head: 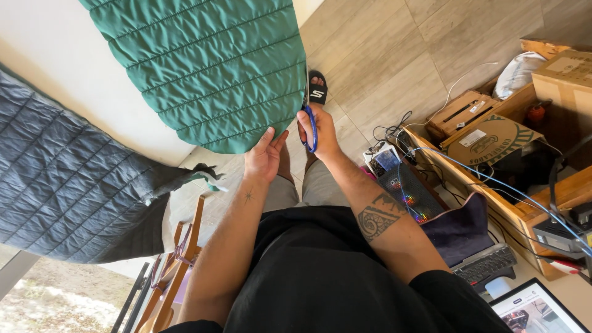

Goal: Cut quilted leather material using scissors and fold the resulting piece.

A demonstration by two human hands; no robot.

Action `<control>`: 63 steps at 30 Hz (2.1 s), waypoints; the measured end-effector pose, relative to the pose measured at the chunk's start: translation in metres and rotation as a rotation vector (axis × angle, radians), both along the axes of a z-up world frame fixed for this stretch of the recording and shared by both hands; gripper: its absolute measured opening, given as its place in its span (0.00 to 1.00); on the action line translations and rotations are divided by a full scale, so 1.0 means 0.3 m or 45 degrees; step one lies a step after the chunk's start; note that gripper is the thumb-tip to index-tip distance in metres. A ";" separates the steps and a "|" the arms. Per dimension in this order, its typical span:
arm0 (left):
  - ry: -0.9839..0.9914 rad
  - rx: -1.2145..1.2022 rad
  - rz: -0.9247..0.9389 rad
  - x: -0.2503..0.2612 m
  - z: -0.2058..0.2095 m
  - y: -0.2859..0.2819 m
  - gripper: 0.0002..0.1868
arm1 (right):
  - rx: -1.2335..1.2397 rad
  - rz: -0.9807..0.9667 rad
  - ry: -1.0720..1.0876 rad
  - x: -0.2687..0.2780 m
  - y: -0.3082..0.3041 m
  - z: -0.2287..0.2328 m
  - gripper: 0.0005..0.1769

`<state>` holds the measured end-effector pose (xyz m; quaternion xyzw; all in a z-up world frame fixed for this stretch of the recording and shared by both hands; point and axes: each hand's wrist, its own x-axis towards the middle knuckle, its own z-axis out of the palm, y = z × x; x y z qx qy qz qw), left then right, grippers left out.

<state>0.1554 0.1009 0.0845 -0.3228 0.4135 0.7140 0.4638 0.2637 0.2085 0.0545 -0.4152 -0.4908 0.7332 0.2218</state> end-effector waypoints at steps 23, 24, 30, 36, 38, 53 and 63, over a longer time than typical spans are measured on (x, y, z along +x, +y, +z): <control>0.023 -0.041 -0.039 -0.021 0.024 -0.034 0.09 | -0.013 0.099 -0.037 -0.032 0.089 0.004 0.26; 0.023 -0.038 -0.039 -0.020 0.013 -0.039 0.09 | -0.011 0.099 -0.037 -0.026 0.083 -0.015 0.26; 0.005 -0.063 -0.033 -0.018 -0.021 -0.072 0.11 | -0.040 -0.147 -0.053 -0.006 0.043 -0.031 0.20; 0.002 -0.052 0.059 -0.025 -0.069 -0.130 0.12 | -0.007 -0.312 -0.245 0.147 -0.010 -0.072 0.17; -0.014 -0.054 0.107 0.002 -0.158 -0.193 0.10 | -0.009 -0.415 -0.405 0.230 -0.017 -0.102 0.14; 0.301 -0.429 -0.081 -0.100 -0.194 -0.432 0.12 | 1.985 0.935 -0.374 -0.564 0.498 0.142 0.37; 1.503 -1.375 -0.982 -1.085 -0.214 -0.398 0.09 | 1.321 0.951 -0.976 -0.366 0.201 0.229 0.26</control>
